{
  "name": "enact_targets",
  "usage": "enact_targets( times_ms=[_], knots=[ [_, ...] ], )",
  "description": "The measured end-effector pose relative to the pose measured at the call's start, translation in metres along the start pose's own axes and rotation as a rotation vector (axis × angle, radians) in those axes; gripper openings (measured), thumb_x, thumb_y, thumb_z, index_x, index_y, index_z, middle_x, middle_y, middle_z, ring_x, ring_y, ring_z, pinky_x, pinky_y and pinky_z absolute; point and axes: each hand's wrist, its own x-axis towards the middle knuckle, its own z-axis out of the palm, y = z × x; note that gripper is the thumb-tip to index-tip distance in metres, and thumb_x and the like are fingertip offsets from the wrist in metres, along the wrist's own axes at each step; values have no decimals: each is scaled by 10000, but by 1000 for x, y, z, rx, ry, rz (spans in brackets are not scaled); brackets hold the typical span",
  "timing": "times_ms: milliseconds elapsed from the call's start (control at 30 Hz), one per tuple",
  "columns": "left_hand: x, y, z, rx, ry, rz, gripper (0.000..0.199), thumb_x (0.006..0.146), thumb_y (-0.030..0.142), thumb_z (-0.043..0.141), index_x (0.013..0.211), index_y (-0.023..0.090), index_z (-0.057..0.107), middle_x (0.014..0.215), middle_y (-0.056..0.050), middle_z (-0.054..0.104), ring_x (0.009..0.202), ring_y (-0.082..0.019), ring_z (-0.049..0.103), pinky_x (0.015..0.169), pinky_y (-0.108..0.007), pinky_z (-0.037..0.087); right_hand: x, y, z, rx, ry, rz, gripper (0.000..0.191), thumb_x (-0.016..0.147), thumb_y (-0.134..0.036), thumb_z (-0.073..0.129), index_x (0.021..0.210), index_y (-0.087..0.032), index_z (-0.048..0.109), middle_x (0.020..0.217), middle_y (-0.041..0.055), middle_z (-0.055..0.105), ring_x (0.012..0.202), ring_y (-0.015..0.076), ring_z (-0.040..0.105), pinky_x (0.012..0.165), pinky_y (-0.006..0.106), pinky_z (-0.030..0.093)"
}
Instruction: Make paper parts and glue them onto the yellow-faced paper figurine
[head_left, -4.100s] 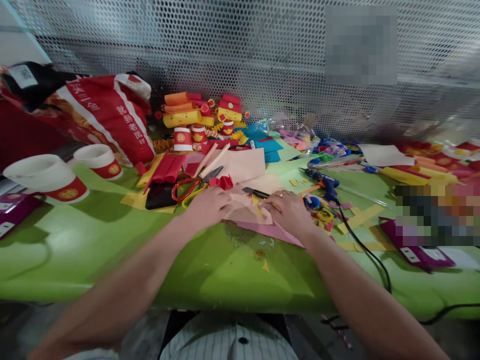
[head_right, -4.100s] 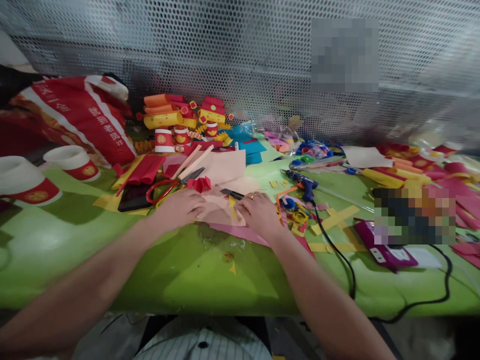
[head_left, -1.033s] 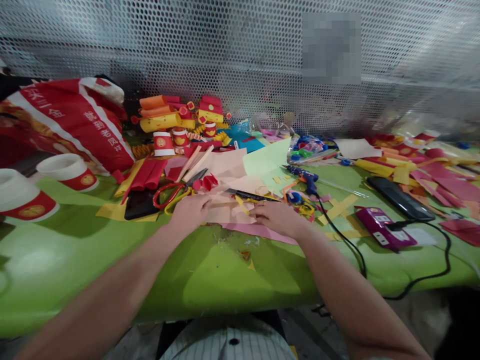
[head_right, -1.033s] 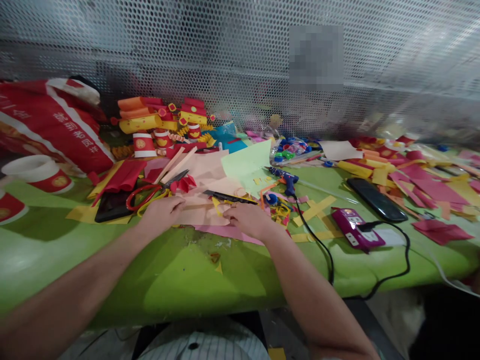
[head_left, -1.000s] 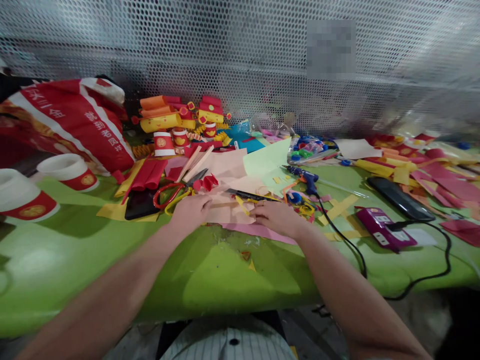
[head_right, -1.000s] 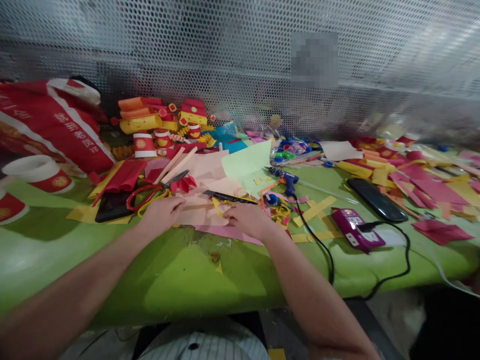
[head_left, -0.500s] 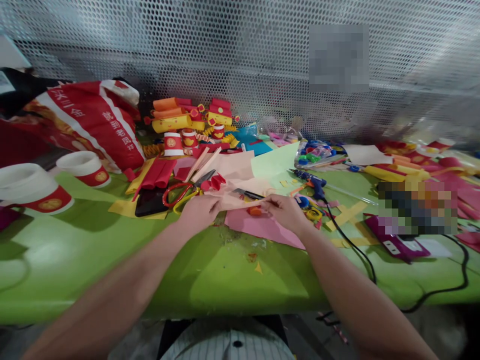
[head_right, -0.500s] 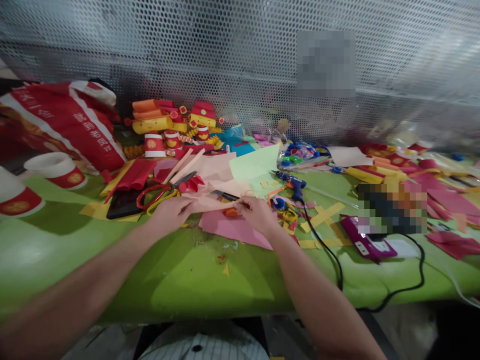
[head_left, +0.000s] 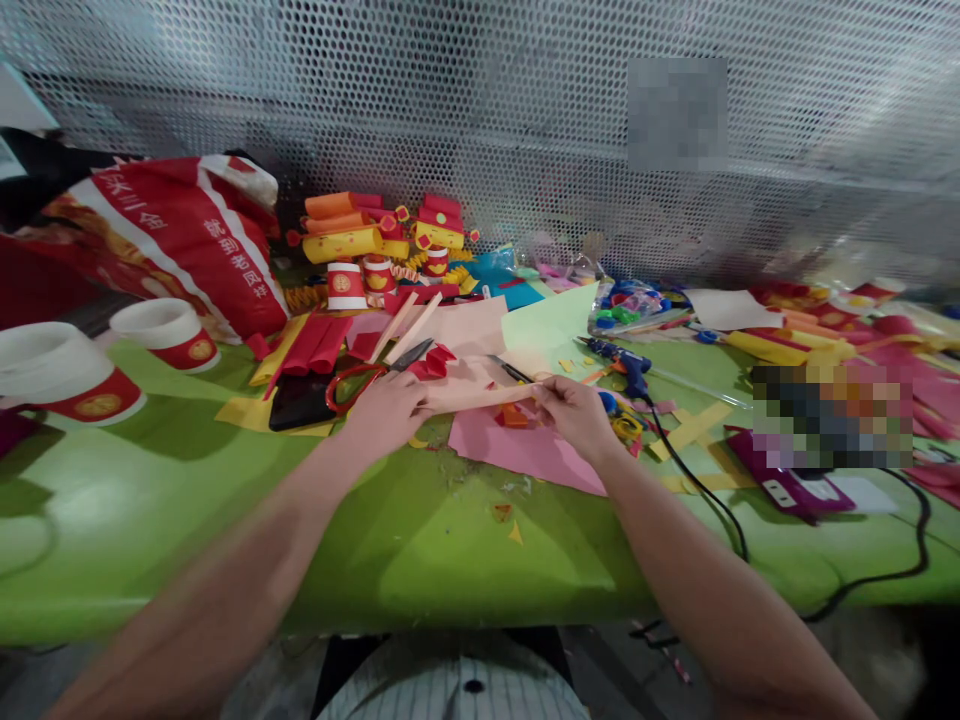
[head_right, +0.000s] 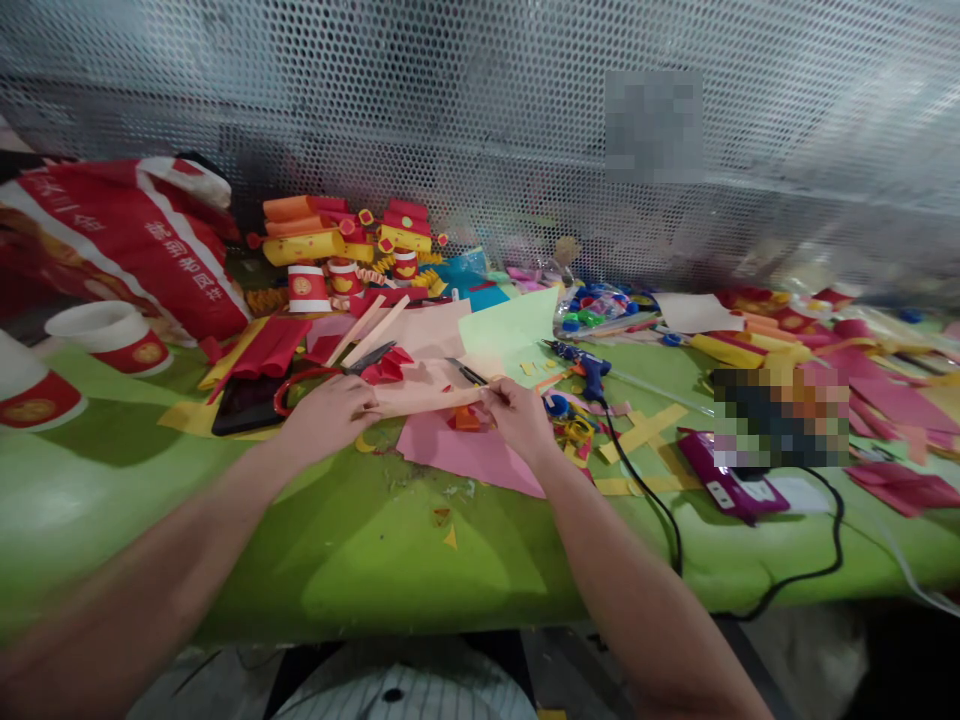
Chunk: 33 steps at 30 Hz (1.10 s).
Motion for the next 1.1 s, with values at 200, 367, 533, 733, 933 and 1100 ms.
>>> enact_targets(
  times_ms=[200,367,533,733,933,1100],
  knots=[
    [-2,2,-2,-9,-15,45,203,862,208,470,768,155,642,862,-76,646,874,-213,590,777,-328,471,-4,-9,-10,-293,-28,-85,480,751,-601,426,600,-171,576,394,-35,406,400,106,385,434,237,278],
    [-3,8,-2,-35,-182,192,263,880,260,465,767,163,682,841,-65,665,848,-197,602,755,-313,471,-7,-18,-10,-646,-120,-97,443,770,-526,480,525,-176,598,465,10,524,474,122,456,467,237,270],
    [-3,11,1,-53,-157,224,236,856,310,521,807,168,703,884,-71,682,890,-209,600,809,-341,467,-10,-21,-5,-754,-200,-94,225,794,-345,535,755,-213,714,691,24,684,609,146,572,550,234,349],
    [-4,12,6,-46,-91,178,245,859,228,506,1014,231,695,1084,-68,658,1064,-233,558,925,-390,429,-19,-26,3,-843,-278,-257,211,831,-260,532,910,-253,727,966,31,710,805,166,636,694,266,438],
    [-5,16,4,-22,-132,116,279,896,282,441,1013,269,694,1121,-58,667,1060,-254,576,1023,-553,291,-26,-32,14,-936,-470,-423,236,843,-234,550,1013,-198,709,1094,92,674,1052,208,592,898,317,437],
    [-6,21,1,7,-137,102,293,911,308,418,1008,267,692,1141,-51,673,1067,-240,584,1061,-567,224,-23,-31,18,-961,-508,-482,249,876,-223,505,1020,-179,704,1150,93,664,1097,206,573,965,344,401]
  ],
)
